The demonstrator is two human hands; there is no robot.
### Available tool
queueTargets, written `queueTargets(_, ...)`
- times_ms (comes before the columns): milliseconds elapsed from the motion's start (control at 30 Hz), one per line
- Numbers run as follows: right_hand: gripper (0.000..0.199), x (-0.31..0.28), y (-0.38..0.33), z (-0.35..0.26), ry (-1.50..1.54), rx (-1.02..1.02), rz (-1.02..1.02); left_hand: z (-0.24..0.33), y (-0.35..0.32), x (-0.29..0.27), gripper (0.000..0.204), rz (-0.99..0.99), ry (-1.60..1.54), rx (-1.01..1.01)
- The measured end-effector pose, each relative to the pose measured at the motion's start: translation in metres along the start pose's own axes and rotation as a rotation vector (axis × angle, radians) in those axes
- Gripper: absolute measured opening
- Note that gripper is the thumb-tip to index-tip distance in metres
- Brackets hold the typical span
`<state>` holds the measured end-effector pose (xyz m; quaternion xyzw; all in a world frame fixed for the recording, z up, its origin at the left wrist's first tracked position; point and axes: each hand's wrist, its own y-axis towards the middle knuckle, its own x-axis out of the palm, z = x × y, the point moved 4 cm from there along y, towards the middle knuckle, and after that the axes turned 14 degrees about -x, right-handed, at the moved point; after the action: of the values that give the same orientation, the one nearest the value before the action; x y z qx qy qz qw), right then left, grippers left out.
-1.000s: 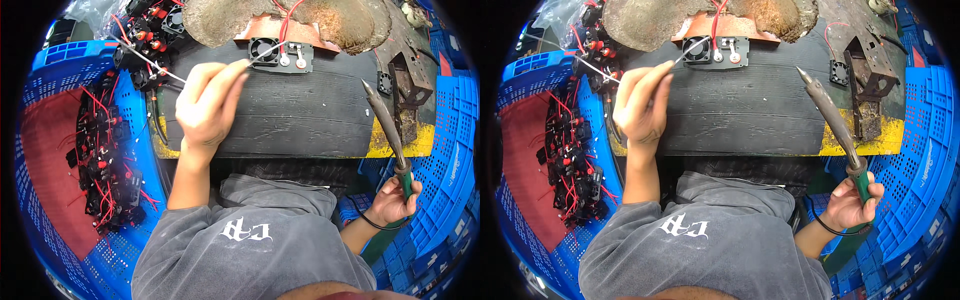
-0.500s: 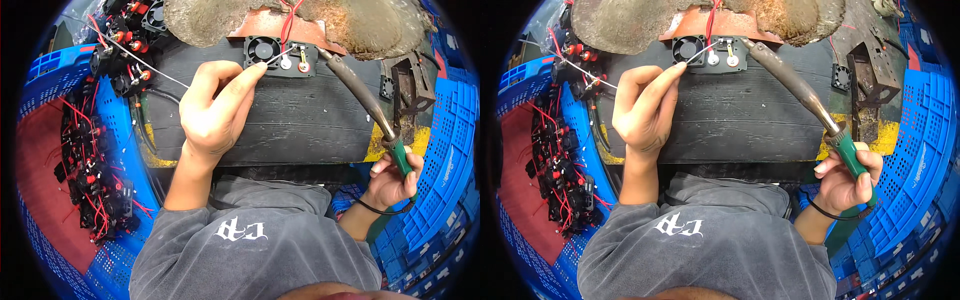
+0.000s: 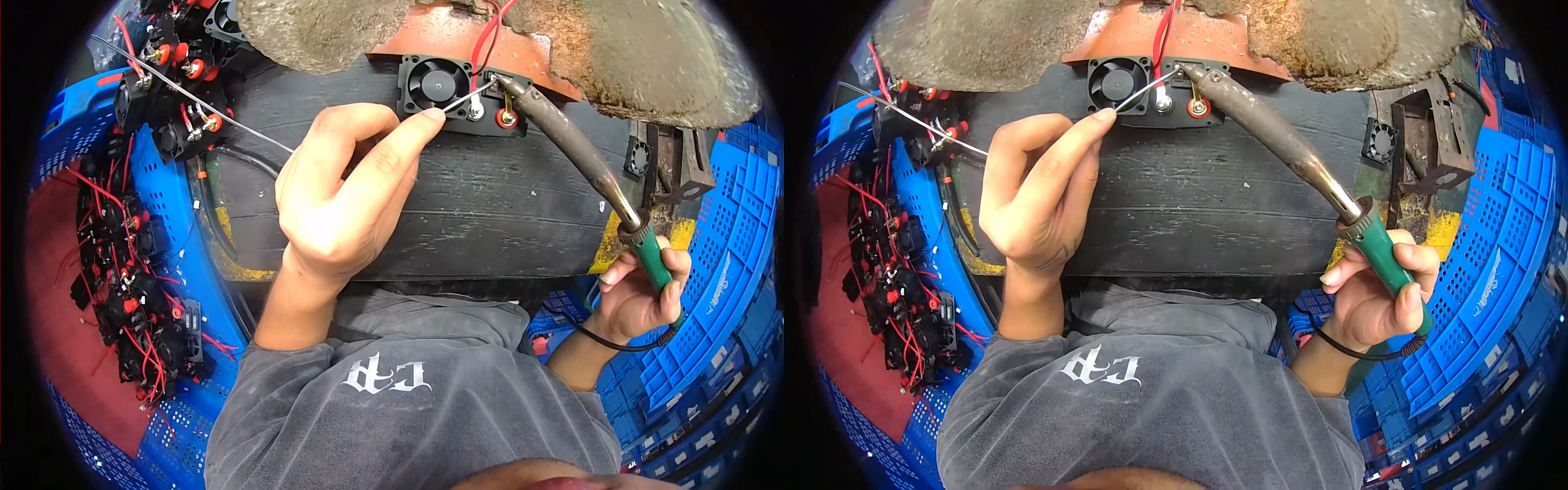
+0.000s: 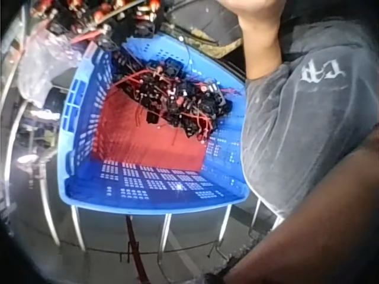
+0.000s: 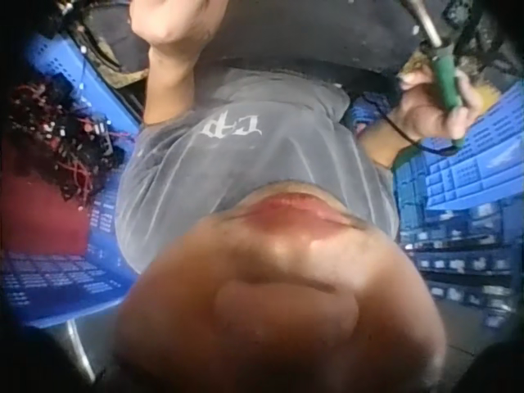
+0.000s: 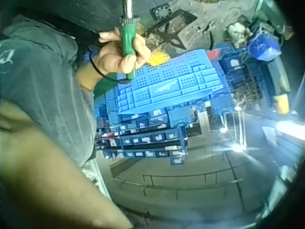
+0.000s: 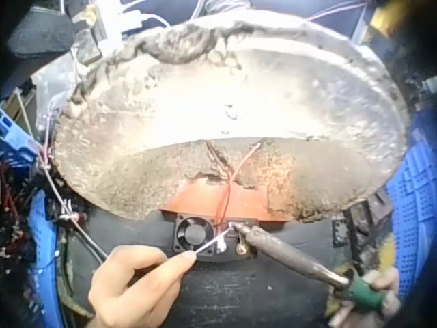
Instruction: Soldering wires onto small electronic components equipped with cooling fans.
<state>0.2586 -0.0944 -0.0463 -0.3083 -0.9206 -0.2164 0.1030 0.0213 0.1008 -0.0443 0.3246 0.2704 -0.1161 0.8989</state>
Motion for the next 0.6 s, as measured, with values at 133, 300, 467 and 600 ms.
queueTargets(133,0.041,0.0027,0.0021,-0.0001,0.021,-0.001,-0.023,-0.0009,-0.0002,0.0004,0.04,-0.012,-0.002,-0.01)
queueTargets(300,0.04,0.0033,0.0033,-0.0038,-0.037,0.012,0.011,-0.0011,0.0006,0.0009,0.04,0.001,0.005,0.002)
queueTargets(467,0.04,0.0018,0.0033,-0.004,-0.036,0.012,0.025,-0.002,0.0003,0.002,0.038,0.001,-0.005,0.006)
queueTargets(600,0.04,0.0021,0.0032,-0.0045,-0.039,0.013,0.021,-0.001,0.001,0.0025,0.038,-0.017,0.001,-0.002)
